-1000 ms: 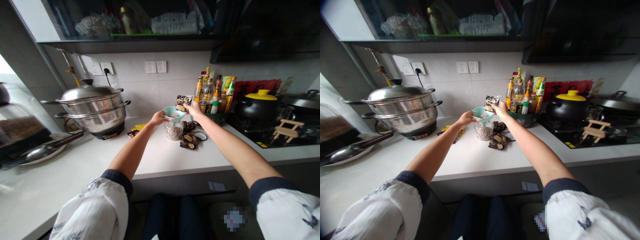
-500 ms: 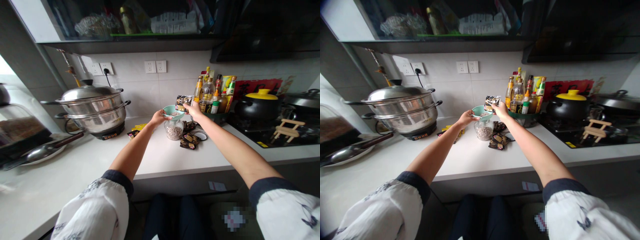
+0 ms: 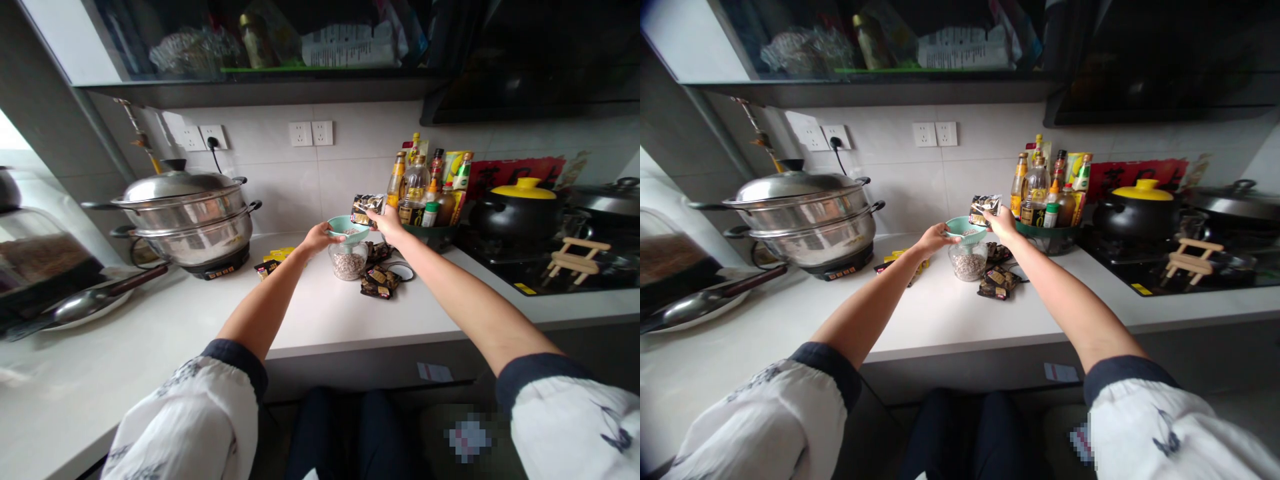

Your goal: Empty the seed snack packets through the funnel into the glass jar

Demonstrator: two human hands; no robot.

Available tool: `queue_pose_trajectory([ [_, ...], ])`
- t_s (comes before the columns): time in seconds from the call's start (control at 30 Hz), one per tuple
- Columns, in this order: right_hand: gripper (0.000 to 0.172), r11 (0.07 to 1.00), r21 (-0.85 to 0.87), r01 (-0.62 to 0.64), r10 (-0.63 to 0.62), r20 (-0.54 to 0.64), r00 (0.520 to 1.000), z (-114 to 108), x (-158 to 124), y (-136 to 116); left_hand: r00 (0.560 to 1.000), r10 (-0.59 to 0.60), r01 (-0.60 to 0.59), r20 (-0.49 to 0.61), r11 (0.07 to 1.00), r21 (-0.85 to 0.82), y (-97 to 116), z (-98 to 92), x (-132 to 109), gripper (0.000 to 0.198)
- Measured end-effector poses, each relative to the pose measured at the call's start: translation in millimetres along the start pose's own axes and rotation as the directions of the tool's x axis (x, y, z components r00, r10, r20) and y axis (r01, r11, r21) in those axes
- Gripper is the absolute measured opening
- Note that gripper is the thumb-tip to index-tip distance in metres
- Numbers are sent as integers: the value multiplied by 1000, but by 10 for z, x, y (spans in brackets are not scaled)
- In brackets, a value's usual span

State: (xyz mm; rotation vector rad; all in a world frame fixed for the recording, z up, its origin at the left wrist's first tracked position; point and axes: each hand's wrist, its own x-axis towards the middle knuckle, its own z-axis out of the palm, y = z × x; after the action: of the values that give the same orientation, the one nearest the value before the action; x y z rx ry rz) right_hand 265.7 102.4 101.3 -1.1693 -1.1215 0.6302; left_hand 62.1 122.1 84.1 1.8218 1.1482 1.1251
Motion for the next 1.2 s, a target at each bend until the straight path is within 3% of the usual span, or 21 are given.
queue_pose_trajectory([
  [0.23,18,999,43,-23,24,-15,1000,5,-40,-38,998,23,-20,50,998,-64,-24,0,-12,54],
  [0.43,16,949,262,-178,188,-16,982,3,-81,-21,993,75,-73,95,997,-25,6,-38,-47,55],
  [0.57,17,863,438,-252,276,10,961,-6,-73,-34,985,72,-61,154,995,-78,0,-60,-57,71],
  [0.73,8,711,596,-374,365,143,920,-53,-27,-43,997,76,-76,-1,997,12,26,-103,-20,61],
  [0.9,13,736,560,-381,317,212,924,-71,-8,-18,975,130,-111,-181,988,112,147,-132,22,41],
  [1.07,13,710,599,-371,343,166,924,-21,-54,-46,926,327,-257,-189,912,321,344,-99,29,26],
  [1.2,11,744,582,-328,297,150,943,36,-74,-59,925,349,-282,-149,895,345,530,25,35,30],
])
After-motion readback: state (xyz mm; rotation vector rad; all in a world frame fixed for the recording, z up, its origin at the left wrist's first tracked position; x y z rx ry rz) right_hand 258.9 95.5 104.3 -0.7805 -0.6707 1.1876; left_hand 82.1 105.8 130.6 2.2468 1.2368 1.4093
